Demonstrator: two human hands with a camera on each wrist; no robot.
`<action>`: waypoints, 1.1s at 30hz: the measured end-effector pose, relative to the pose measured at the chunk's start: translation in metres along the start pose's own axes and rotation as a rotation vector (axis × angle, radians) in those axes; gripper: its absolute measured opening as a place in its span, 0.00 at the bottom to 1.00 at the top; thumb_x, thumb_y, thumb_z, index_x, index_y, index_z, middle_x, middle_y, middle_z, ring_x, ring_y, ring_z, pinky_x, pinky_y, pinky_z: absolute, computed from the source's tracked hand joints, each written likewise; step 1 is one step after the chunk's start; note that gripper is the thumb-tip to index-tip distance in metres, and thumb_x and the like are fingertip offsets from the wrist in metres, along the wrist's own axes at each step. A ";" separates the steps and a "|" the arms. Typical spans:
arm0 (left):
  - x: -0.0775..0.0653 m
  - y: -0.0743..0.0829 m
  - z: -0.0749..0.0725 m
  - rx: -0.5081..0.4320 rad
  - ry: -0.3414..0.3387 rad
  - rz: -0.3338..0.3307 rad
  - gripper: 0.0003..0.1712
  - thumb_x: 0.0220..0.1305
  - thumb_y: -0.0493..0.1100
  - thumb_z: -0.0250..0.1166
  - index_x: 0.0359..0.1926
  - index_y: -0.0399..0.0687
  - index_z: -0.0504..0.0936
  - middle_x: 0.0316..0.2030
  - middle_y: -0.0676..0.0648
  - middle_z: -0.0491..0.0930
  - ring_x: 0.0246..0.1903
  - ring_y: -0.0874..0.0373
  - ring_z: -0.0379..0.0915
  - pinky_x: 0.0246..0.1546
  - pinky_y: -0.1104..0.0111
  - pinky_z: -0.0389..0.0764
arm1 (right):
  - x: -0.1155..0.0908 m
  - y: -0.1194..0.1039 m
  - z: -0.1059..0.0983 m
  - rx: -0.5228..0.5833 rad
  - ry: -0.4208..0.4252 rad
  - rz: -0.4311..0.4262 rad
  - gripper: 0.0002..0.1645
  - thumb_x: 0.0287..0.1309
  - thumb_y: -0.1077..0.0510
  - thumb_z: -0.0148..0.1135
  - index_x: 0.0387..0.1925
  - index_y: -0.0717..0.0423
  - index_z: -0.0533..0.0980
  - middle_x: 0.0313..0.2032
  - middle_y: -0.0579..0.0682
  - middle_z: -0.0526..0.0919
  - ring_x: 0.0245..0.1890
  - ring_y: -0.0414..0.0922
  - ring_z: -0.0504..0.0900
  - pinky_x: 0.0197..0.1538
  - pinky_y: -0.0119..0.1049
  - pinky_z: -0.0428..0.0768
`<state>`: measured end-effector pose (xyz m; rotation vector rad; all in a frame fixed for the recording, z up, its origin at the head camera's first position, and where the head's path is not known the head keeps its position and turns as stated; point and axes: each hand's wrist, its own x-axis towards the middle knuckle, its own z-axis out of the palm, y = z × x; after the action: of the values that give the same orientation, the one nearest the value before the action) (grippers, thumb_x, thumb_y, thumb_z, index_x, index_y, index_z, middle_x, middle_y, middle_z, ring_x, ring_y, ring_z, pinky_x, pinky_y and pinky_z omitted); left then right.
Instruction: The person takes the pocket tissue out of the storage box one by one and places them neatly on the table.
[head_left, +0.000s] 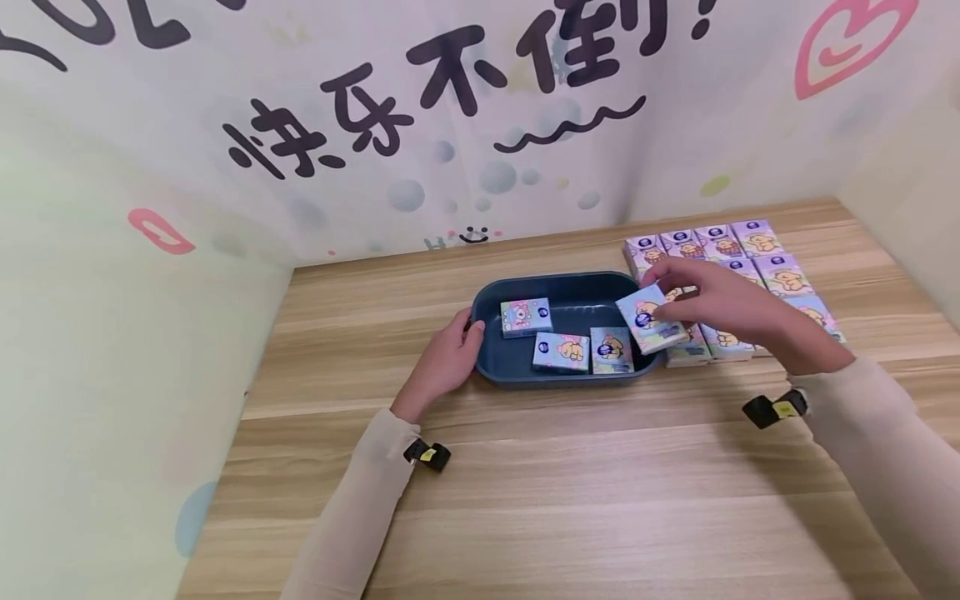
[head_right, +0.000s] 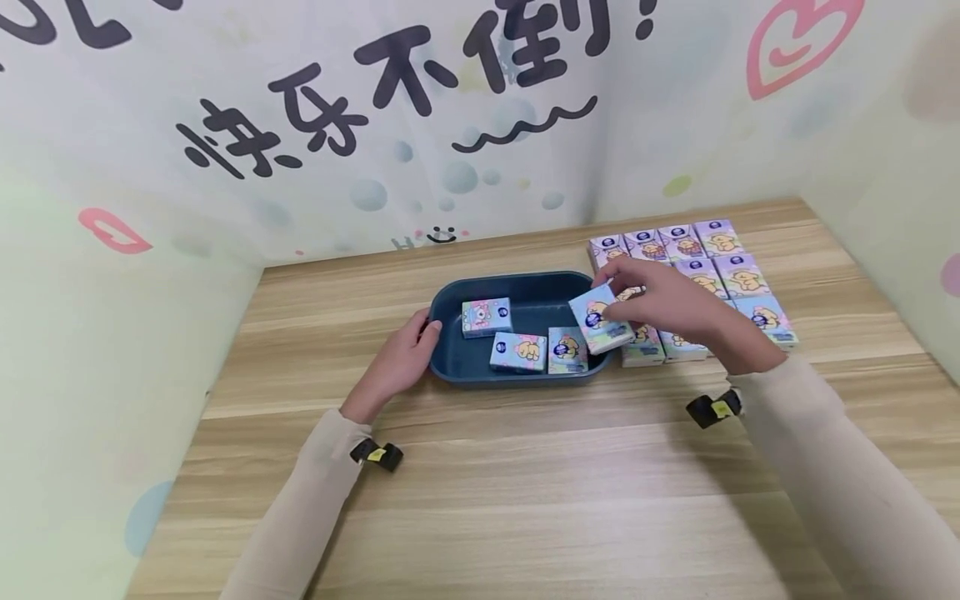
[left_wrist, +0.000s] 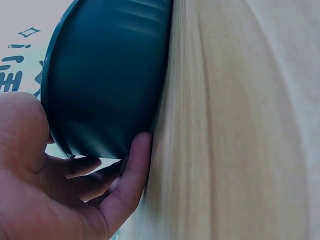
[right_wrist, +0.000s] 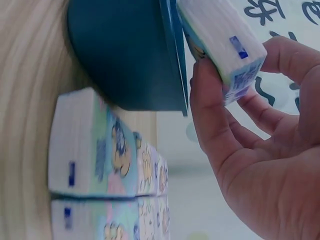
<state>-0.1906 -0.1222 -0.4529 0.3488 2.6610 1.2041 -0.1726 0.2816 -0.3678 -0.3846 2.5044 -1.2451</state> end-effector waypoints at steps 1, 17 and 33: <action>0.001 -0.002 0.001 0.001 0.000 0.001 0.36 0.90 0.58 0.44 0.85 0.42 0.64 0.76 0.37 0.73 0.71 0.43 0.75 0.69 0.42 0.76 | -0.003 0.003 -0.001 0.009 0.012 0.003 0.22 0.73 0.59 0.67 0.64 0.57 0.75 0.60 0.60 0.80 0.55 0.57 0.77 0.46 0.43 0.85; 0.003 -0.008 0.003 0.003 -0.001 -0.007 0.38 0.89 0.61 0.45 0.86 0.44 0.62 0.78 0.39 0.72 0.72 0.45 0.73 0.70 0.43 0.75 | -0.055 0.043 0.005 0.080 0.036 0.064 0.19 0.70 0.65 0.67 0.58 0.61 0.72 0.54 0.58 0.78 0.46 0.48 0.80 0.43 0.39 0.86; -0.010 0.017 -0.003 -0.009 0.008 -0.025 0.34 0.91 0.54 0.46 0.85 0.42 0.63 0.78 0.37 0.71 0.74 0.43 0.71 0.73 0.43 0.72 | -0.073 0.050 0.024 -0.031 -0.001 0.107 0.22 0.68 0.61 0.76 0.57 0.56 0.74 0.49 0.54 0.80 0.45 0.51 0.80 0.39 0.37 0.82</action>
<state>-0.1798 -0.1164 -0.4376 0.3095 2.6579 1.2124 -0.1009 0.3207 -0.4099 -0.2554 2.5099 -1.1666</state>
